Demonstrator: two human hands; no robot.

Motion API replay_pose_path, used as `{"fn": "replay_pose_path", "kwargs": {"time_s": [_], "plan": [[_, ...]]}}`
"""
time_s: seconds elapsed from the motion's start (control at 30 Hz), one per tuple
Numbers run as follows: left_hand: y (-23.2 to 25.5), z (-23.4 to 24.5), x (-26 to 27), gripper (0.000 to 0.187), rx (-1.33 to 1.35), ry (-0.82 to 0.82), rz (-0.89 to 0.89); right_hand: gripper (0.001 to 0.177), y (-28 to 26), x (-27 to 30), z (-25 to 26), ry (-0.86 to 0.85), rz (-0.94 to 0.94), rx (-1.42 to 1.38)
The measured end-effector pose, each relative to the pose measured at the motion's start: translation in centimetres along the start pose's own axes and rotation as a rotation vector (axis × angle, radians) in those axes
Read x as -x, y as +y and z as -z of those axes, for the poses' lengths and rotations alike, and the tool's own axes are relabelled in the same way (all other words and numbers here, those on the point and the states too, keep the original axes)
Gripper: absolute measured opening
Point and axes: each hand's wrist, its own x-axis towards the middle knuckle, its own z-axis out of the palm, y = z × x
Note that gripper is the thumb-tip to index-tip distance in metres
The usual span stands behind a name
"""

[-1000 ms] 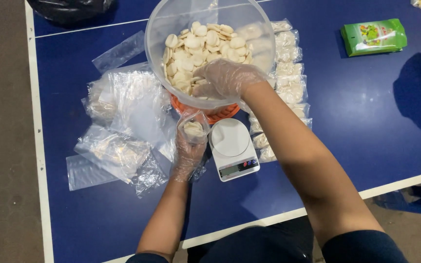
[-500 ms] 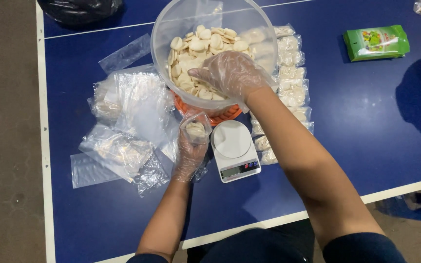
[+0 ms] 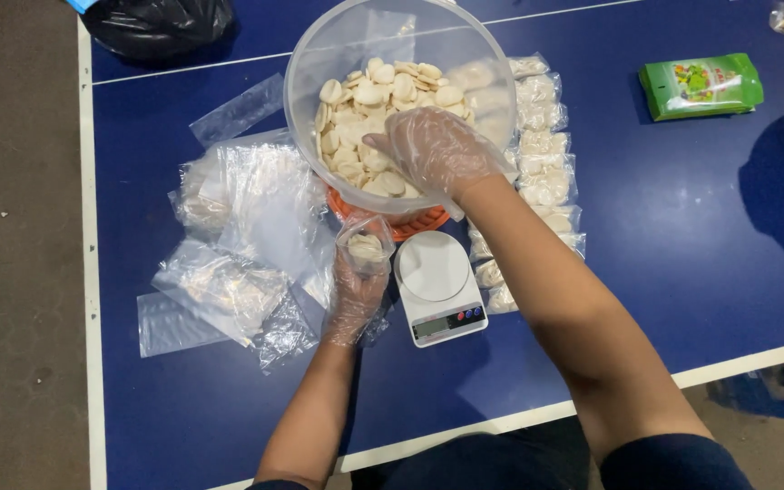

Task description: Manual portioning and weighing of snacks into individual plastic bags for packaging.

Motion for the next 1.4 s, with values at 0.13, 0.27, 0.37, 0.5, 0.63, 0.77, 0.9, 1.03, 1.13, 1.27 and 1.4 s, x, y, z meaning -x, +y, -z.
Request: {"fn": "replay_pose_path", "kwargs": {"time_s": [0.13, 0.27, 0.37, 0.5, 0.63, 0.77, 0.9, 1.03, 1.13, 1.27, 1.4], "plan": [[0.3, 0.1, -0.1, 0.053, -0.009, 0.013, 0.007, 0.039, 0.8, -0.4, -1.0, 0.036, 0.007, -0.031], [0.3, 0.7, 0.0, 0.045, 0.011, -0.022, 0.029, 0.033, 1.1, -0.9, -1.5, 0.039, 0.021, -0.094], [1.0, 0.2, -0.1, 0.046, 0.021, 0.002, 0.012, 0.028, 3.0, -3.4, -5.0, -0.020, 0.016, -0.104], [0.9, -0.1, 0.2, 0.050, -0.019, 0.030, -0.019, 0.030, 0.6, -0.7, -3.2, -0.066, 0.060, -0.067], [0.1, 0.3, 0.2, 0.054, -0.030, 0.008, 0.000, 0.036, -1.5, 2.2, 2.9, -0.002, 0.121, -0.197], [-0.4, 0.5, 1.0, 0.052, -0.042, -0.007, 0.028, 0.045, -3.4, 4.6, 6.4, 0.143, 0.228, -0.611], [-1.9, -0.7, 1.7, 0.055, -0.033, 0.018, 0.026, 0.044, -2.7, 6.1, 4.0, 0.351, 0.377, -0.627], [-2.1, -0.9, 1.2, 0.059, -0.017, 0.062, -0.024, 0.023, -1.7, 7.3, 0.4, 0.838, 0.644, -0.484], [-2.1, -0.1, 1.3, 0.059, -0.021, 0.062, -0.031, 0.014, -1.7, 9.6, -1.7, 0.847, 0.606, -0.424], [-3.7, -0.2, 2.4, 0.066, 0.005, 0.027, 0.011, 0.014, -3.3, 11.7, -3.1, 0.616, 0.335, -0.769], [-3.0, -0.3, 2.1, 0.061, 0.002, 0.048, -0.007, 0.015, -5.2, 12.2, -2.1, 0.446, 0.236, -0.751]]}}
